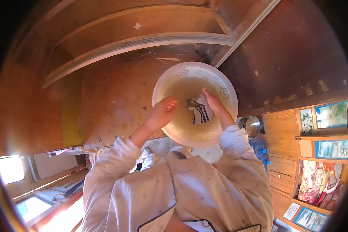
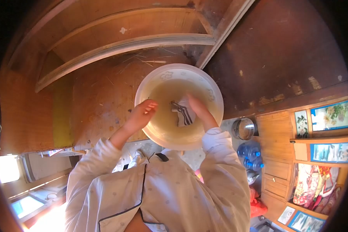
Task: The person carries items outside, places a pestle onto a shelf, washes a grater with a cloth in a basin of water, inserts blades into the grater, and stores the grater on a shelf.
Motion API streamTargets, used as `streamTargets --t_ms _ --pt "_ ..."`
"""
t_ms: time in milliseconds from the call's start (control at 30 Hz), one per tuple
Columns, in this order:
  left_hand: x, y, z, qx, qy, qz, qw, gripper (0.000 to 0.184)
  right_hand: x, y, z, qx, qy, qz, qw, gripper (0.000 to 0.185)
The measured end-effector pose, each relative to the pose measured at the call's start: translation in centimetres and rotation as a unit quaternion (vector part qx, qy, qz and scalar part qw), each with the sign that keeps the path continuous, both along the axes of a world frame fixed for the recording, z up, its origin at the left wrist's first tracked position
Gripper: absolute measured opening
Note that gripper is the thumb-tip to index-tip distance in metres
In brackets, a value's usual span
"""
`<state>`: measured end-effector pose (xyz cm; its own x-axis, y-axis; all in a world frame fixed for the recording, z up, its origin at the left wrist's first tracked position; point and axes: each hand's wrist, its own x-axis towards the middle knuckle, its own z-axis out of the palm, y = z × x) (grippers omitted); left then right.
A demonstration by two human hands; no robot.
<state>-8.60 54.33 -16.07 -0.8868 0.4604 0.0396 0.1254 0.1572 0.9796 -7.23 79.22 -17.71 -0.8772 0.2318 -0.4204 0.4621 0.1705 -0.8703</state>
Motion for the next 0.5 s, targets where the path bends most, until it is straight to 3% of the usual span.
streamTargets --t_ms 67,133,167,200,267,333,367,467,500 --pt "-1.6 3.1 -1.4 -0.099 -0.048 -0.128 0.986 0.026 -1.1 1.4 -0.6 0.039 -0.007 0.025 0.999 0.054" --pt "-2.6 6.0 -7.8 -0.185 0.047 -0.125 0.974 0.032 -2.2 2.9 -1.8 0.109 -0.058 0.086 0.989 0.058" --pt "-3.1 7.2 -10.3 -0.226 0.094 -0.121 0.962 0.035 -2.4 3.0 -3.1 0.211 -0.03 0.115 0.97 0.06" --pt "-3.5 8.2 -11.4 -0.198 0.058 -0.098 0.974 0.038 -2.3 2.4 -4.7 0.31 -0.002 0.141 0.94 0.063" --pt "-4.1 9.4 -12.1 -0.15 -0.042 -0.06 0.986 0.042 -1.3 1.3 -4.1 0.434 0.048 0.201 0.877 0.067" --pt "-4.5 9.7 -11.0 -0.115 -0.189 -0.028 0.975 0.044 -2.7 1.5 -2.5 0.428 -0.01 0.227 0.875 0.066" --pt "-4.6 9.6 -9.9 -0.099 -0.274 -0.014 0.956 0.045 -3.3 1.5 -2.3 0.424 -0.04 0.239 0.872 0.066" --pt "-5.0 9.9 -6.6 0.017 -0.499 0.088 0.862 0.046 -4.3 1.1 -3.4 0.345 -0.008 0.071 0.936 0.069" --pt "-5.3 10.0 -6.6 0.054 -0.552 0.1 0.826 0.052 -4.3 1.4 -3.4 0.345 -0.008 0.068 0.936 0.069"
